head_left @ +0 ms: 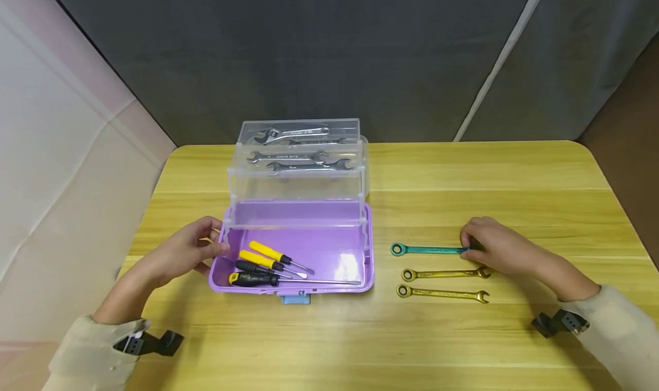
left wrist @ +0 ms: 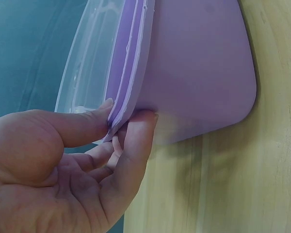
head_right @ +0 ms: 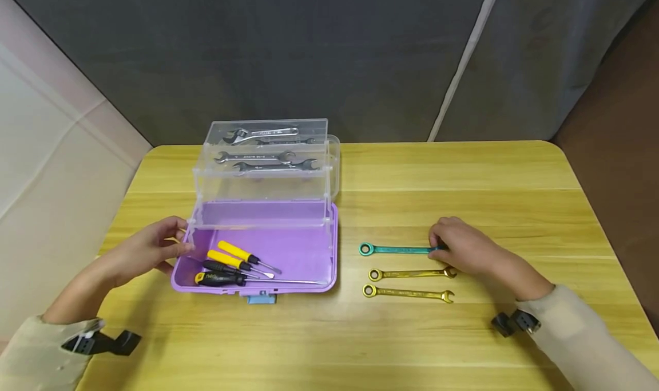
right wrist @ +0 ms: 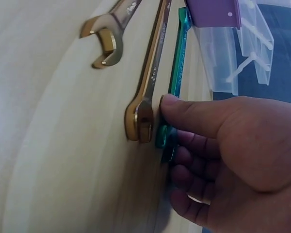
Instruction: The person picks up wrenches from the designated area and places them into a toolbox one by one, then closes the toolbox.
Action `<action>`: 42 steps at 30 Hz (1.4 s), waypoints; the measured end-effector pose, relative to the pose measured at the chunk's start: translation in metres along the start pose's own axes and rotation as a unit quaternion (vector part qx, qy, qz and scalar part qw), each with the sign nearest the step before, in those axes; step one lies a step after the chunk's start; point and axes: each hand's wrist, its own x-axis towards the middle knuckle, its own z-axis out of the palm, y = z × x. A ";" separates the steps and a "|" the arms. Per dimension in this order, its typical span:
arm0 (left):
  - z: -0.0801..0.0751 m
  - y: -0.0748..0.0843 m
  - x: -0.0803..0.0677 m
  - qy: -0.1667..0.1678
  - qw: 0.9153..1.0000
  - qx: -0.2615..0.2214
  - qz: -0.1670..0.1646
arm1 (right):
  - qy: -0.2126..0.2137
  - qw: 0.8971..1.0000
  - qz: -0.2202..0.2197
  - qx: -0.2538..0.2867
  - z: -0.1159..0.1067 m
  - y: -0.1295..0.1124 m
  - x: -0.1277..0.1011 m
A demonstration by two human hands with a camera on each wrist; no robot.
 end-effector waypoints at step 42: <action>0.000 0.002 0.000 -0.003 1.000 -0.004 0.000 | 0.038 0.959 0.018 0.282 0.007 0.013 -0.003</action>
